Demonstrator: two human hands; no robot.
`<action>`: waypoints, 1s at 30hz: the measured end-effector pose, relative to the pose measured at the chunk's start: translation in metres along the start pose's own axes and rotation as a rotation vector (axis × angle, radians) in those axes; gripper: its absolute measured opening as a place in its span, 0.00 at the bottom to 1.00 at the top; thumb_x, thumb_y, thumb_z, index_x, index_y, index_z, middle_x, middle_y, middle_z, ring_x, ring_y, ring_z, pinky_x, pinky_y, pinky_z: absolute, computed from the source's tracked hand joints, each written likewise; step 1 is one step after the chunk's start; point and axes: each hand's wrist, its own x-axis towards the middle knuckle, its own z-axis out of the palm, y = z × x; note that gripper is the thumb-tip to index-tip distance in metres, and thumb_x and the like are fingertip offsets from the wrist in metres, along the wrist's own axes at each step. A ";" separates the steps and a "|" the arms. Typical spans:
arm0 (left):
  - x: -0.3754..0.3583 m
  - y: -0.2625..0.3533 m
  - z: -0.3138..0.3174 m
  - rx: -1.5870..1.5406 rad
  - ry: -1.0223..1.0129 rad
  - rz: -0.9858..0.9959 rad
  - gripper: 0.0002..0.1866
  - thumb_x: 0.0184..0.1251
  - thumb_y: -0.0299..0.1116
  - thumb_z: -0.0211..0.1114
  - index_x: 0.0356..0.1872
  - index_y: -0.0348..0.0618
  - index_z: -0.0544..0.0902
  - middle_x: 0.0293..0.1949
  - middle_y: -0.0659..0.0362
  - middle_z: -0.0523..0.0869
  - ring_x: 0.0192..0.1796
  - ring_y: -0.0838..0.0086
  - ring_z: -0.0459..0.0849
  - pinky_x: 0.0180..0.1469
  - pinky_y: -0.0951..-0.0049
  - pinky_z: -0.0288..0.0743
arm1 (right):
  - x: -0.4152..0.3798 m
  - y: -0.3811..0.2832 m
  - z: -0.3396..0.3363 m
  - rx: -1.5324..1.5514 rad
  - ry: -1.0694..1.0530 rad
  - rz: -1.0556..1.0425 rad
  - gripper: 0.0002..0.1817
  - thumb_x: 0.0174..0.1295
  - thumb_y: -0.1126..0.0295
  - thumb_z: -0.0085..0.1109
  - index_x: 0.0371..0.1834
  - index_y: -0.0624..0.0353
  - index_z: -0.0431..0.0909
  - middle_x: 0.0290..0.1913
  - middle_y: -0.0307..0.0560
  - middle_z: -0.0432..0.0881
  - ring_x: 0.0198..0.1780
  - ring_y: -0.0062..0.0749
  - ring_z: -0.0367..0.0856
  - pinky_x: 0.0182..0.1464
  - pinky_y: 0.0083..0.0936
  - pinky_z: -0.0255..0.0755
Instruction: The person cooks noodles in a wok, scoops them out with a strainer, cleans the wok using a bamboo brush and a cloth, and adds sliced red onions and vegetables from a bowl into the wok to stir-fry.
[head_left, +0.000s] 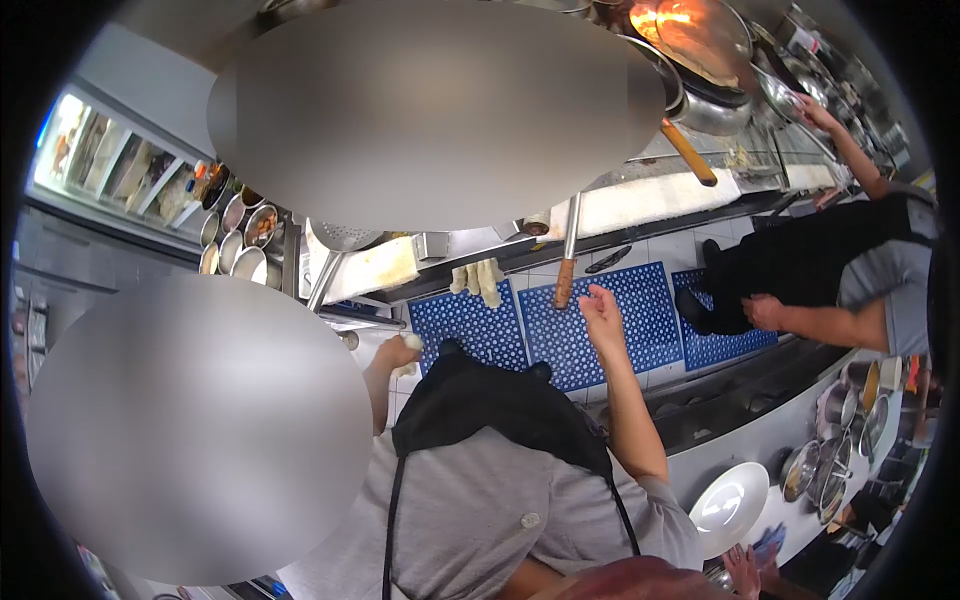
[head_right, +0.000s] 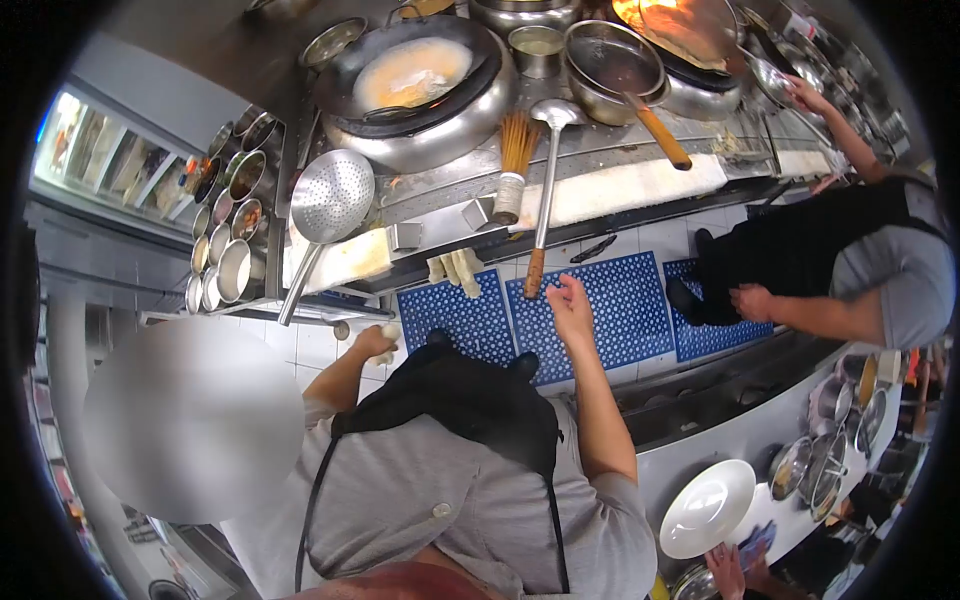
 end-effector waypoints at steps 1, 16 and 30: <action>-0.012 -0.013 -0.005 -0.022 -0.039 -0.053 0.40 0.43 0.56 0.80 0.53 0.36 0.82 0.52 0.44 0.87 0.56 0.52 0.86 0.59 0.57 0.79 | 0.006 -0.009 0.010 0.034 -0.001 -0.013 0.30 0.67 0.62 0.66 0.69 0.59 0.69 0.41 0.40 0.78 0.41 0.21 0.76 0.42 0.21 0.73; 0.010 -0.025 0.014 -0.292 -0.028 0.126 0.42 0.42 0.52 0.77 0.59 0.37 0.78 0.53 0.41 0.86 0.57 0.49 0.85 0.59 0.57 0.79 | 0.024 -0.119 0.088 0.127 0.083 0.011 0.08 0.66 0.74 0.59 0.44 0.61 0.73 0.21 0.38 0.72 0.13 0.19 0.68 0.11 0.21 0.64; 0.002 -0.122 0.058 -0.710 0.110 -0.293 0.30 0.40 0.43 0.82 0.43 0.32 0.85 0.40 0.41 0.90 0.46 0.54 0.90 0.48 0.59 0.83 | 0.292 -0.390 0.171 0.230 -0.066 -0.318 0.06 0.64 0.77 0.60 0.33 0.64 0.72 0.21 0.41 0.73 0.14 0.25 0.73 0.13 0.26 0.68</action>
